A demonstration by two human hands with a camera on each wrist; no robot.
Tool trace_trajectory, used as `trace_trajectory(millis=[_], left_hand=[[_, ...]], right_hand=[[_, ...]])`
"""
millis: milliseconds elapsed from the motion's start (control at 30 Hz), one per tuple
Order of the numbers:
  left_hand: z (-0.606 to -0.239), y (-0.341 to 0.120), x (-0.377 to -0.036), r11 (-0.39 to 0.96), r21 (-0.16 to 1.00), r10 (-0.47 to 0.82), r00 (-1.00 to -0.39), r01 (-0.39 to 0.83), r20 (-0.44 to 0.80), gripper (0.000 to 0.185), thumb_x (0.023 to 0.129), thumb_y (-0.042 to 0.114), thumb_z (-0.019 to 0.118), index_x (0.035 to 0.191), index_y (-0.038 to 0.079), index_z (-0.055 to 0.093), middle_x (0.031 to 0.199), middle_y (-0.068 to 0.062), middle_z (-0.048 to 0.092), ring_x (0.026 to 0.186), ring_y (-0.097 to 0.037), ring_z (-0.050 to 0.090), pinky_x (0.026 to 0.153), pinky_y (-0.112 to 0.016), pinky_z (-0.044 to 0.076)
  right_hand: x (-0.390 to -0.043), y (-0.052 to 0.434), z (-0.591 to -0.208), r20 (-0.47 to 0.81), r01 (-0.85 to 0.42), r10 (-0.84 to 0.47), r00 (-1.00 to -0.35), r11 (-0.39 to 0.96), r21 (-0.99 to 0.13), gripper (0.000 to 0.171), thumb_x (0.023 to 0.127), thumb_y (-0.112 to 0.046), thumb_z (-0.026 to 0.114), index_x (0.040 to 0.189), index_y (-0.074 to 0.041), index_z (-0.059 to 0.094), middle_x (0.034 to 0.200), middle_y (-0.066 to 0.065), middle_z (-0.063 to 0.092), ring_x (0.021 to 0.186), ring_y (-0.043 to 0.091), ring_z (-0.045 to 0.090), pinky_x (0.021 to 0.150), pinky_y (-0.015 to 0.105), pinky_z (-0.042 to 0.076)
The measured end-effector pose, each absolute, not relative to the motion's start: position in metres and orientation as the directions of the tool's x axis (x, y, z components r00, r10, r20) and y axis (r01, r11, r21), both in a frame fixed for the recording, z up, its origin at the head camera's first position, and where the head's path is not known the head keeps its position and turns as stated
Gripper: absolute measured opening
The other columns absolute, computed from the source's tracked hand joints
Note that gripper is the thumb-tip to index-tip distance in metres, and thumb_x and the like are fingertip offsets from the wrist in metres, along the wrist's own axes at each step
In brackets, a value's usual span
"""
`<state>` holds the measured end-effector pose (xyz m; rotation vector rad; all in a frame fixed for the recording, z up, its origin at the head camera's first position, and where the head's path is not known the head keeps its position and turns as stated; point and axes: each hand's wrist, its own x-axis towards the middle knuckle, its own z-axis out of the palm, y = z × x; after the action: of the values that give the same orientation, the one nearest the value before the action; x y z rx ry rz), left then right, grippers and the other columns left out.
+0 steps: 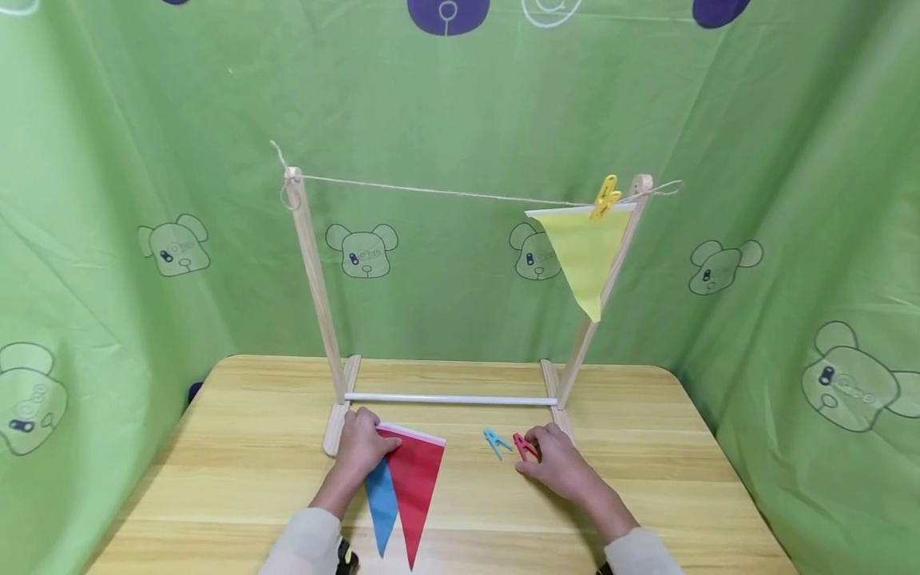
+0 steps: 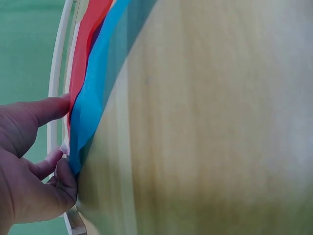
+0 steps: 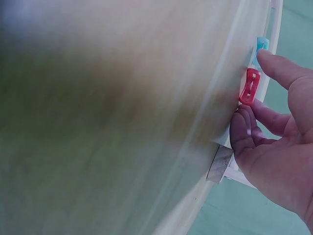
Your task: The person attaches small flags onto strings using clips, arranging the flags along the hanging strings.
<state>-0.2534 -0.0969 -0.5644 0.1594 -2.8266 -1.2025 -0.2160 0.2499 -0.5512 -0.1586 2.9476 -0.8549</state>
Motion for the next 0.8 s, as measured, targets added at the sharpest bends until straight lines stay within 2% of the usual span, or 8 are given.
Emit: trace_trajectory(millis=[467,800], left_hand=[[-0.5645,-0.0982,-0.2527,0.7,0.713,-0.091,-0.995,-0.039,0.034,0.042,0.073,0.016,0.094,0.087,0.001,0.059,0.09,-0.013,0.051,0.081,-0.023,0.05,0.063,-0.03,0.047],[-0.5655,-0.0985,-0.2525,0.716,0.698,-0.075,-0.994,0.006,0.086,0.031,0.073,0.014,0.094,0.084,0.002,0.067,0.087,-0.011,0.055,0.078,-0.022,0.052,0.064,-0.032,0.047]], right_hand=[[-0.2182,0.2499,-0.5544,-0.031,-0.091,-0.127,-0.991,0.841,-0.533,0.04,0.083,-0.016,0.087,0.113,0.001,0.066,0.098,0.006,0.055,0.083,0.015,0.05,0.07,0.026,0.048],[-0.2178,0.2498,-0.5534,-0.021,-0.104,-0.136,-0.991,0.843,-0.528,0.034,0.083,-0.013,0.087,0.107,-0.002,0.066,0.092,0.003,0.054,0.08,0.015,0.047,0.063,0.024,0.043]])
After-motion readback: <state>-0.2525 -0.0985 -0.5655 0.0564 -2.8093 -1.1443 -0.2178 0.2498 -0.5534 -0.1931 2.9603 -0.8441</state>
